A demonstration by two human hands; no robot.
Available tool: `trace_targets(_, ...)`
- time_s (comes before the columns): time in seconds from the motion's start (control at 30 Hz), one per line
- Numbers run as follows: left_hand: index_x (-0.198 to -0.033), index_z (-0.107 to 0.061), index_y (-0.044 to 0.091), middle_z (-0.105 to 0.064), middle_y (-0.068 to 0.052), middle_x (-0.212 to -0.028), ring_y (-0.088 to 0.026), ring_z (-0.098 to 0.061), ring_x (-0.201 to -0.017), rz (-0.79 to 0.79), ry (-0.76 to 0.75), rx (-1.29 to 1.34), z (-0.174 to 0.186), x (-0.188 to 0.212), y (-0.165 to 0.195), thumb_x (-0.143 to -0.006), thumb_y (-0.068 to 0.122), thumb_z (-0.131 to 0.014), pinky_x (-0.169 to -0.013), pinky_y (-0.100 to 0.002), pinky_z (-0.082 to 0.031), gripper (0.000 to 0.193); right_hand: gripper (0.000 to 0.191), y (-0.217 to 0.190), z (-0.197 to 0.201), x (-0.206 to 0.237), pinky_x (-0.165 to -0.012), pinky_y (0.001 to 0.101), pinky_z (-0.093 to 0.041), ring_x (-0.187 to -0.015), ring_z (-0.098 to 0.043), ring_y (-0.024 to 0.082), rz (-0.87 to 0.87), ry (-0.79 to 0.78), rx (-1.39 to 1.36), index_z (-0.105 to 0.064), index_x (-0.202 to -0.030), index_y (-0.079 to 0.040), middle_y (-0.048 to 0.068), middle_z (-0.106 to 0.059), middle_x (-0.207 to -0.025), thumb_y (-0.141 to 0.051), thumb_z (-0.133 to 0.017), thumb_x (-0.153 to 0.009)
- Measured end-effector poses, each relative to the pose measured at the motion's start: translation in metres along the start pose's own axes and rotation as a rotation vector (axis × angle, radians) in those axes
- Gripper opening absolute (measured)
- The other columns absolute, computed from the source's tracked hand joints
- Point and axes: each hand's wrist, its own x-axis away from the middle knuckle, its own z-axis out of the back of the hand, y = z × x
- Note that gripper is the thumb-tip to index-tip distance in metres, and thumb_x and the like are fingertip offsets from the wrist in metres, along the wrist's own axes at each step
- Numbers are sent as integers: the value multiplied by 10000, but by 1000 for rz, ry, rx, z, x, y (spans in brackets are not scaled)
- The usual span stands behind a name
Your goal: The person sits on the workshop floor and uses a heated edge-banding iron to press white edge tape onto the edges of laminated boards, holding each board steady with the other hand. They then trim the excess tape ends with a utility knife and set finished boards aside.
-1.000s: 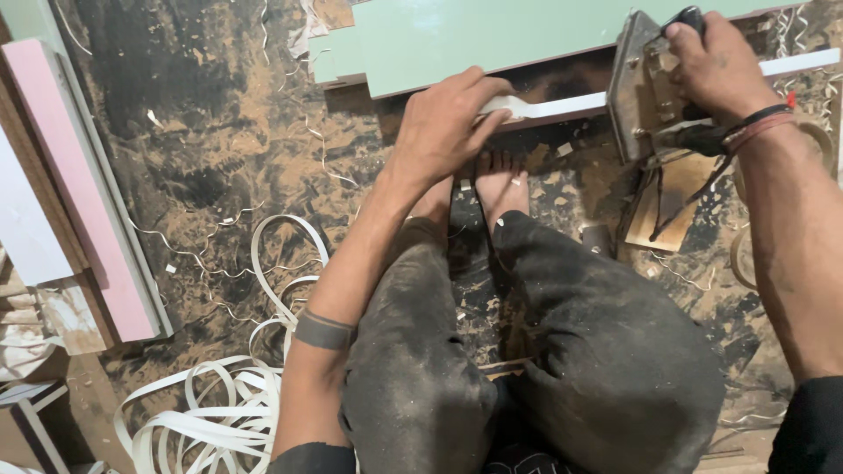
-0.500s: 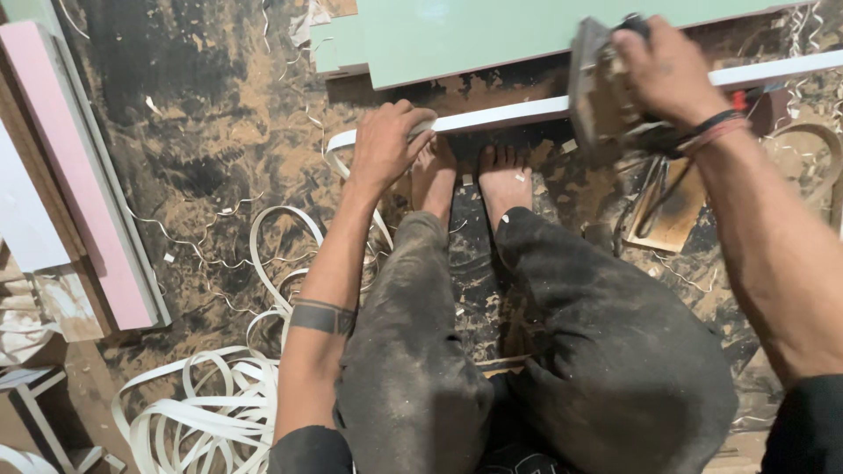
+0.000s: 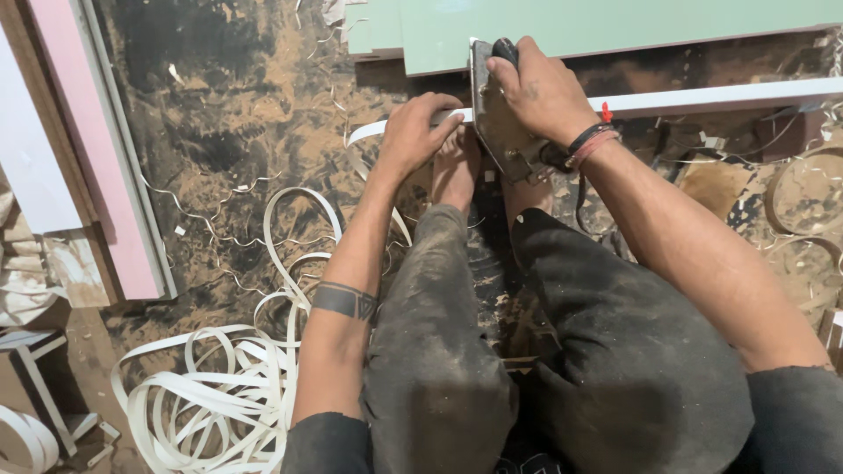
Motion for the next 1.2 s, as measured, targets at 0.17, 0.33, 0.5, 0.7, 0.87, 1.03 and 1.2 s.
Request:
trace_targets(0.17, -962, -787, 138, -764, -75, -941, -300, -717, -911, 137, -11, -13, -9, -12, -10, -907, 367, -721, -792, -426, -534, 245, 538, -4, 0, 1, -805, 581, -493, -924, -637, 543, 3, 5, 7, -549, -1158, 53, 344, -668, -943, -479, -504, -1092)
trace_targets(0.33, -909, -788, 154, -767, -53, -806, -273, -751, -817, 305, -89, 40, -18, -21, -20, -831, 430, -757, -742, -421, -545, 289, 541, -4, 0, 2, -809, 577, -492, -920, -642, 533, -6, -6, 17, -552, -1151, 53, 335, -668, -935, -483, -504, -1095)
trace_targets(0.5, -895, -792, 183, -770, -40, -819, -261, -731, -847, 304, -69, -35, -21, -23, -16, -843, 443, -744, -760, -435, -516, 269, 527, -7, 0, 0, -805, 577, -488, -914, -636, 537, -19, 2, 30, -557, -1148, 43, 330, -670, -936, -478, -503, -1091)
trace_targets(0.7, -825, -787, 138, -744, -52, -788, -267, -690, -852, 131, 250, 9, -27, -2, -2, -815, 334, -776, -882, -516, -356, 196, 528, -10, -2, -1, -821, 573, -494, -927, -648, 526, -58, -13, 4, -549, -1151, 41, 328, -674, -938, -480, -498, -1084)
trace_targets(0.87, -906, -782, 80, -751, -68, -864, -233, -690, -858, 91, 394, 222, -46, 8, -7, -828, 231, -786, -866, -420, -456, 169, 551, -6, -4, -1, -813, 565, -498, -929, -642, 522, -43, -4, 8, -554, -1136, 47, 325, -667, -948, -499, -504, -1083)
trace_targets(1.03, -1002, -795, 56, -804, -52, -909, -113, -722, -848, 294, 250, 600, -66, 6, -23, -897, 131, -758, -794, -259, -570, 134, 565, -4, -3, -4, -812, 549, -506, -927, -656, 502, -26, -18, -26, -554, -1149, 52, 315, -673, -949, -506, -498, -1078)
trace_targets(1.2, -1060, -792, 45, -799, -56, -977, -111, -714, -902, 309, 218, 664, -68, 12, -27, -929, 105, -715, -834, -272, -563, 163, 566, -9, 2, -5, -824, 534, -515, -935, -671, 488, -62, -48, -54, -551, -1159, 45, 310, -684, -961, -510, -492, -1063)
